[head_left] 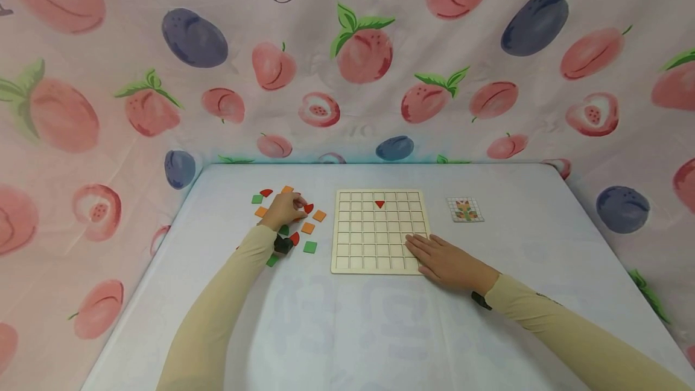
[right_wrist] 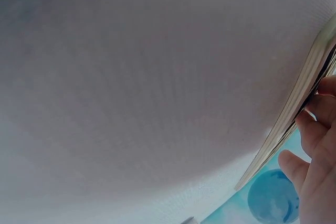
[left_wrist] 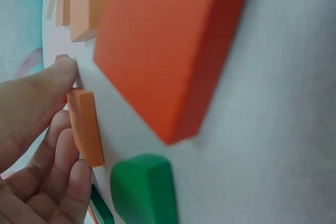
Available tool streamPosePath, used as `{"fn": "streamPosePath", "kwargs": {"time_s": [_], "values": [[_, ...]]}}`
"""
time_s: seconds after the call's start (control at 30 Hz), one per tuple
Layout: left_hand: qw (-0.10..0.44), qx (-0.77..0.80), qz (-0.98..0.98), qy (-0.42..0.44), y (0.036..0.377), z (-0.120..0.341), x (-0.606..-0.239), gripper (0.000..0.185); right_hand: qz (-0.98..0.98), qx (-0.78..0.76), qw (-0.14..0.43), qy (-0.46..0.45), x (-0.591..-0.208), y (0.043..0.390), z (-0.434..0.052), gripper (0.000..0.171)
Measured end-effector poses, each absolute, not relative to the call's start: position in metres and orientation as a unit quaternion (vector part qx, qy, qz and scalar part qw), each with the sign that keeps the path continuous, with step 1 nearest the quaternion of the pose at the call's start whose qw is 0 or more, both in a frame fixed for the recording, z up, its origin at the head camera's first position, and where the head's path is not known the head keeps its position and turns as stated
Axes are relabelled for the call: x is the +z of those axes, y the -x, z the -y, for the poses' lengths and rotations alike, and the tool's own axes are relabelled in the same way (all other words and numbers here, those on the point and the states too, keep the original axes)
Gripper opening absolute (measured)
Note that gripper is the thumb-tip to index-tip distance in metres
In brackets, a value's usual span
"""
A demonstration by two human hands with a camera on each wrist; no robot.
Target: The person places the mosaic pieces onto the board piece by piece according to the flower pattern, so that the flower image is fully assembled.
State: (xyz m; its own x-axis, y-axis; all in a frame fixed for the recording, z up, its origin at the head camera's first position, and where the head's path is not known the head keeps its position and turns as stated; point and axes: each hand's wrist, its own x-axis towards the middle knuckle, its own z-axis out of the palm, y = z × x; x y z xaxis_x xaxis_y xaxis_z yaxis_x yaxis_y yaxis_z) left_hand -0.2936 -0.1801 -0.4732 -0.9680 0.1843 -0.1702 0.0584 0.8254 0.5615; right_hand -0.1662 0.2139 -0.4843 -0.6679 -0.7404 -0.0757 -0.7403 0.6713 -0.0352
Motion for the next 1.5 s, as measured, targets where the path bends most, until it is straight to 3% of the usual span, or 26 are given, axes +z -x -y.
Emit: {"fn": "streamPosePath", "kwargs": {"time_s": [1.07,1.5], "values": [[0.088,0.311,-0.945,-0.06,0.29,0.177,-0.478,0.027,-0.909,0.003,0.009,0.416,-0.492,0.167,-0.216,0.055],[0.086,0.334,-0.938,-0.043,0.289,0.168,-0.477,0.026,-0.914,0.006,0.04,0.403,-0.49,0.168,-0.216,0.056]]}}
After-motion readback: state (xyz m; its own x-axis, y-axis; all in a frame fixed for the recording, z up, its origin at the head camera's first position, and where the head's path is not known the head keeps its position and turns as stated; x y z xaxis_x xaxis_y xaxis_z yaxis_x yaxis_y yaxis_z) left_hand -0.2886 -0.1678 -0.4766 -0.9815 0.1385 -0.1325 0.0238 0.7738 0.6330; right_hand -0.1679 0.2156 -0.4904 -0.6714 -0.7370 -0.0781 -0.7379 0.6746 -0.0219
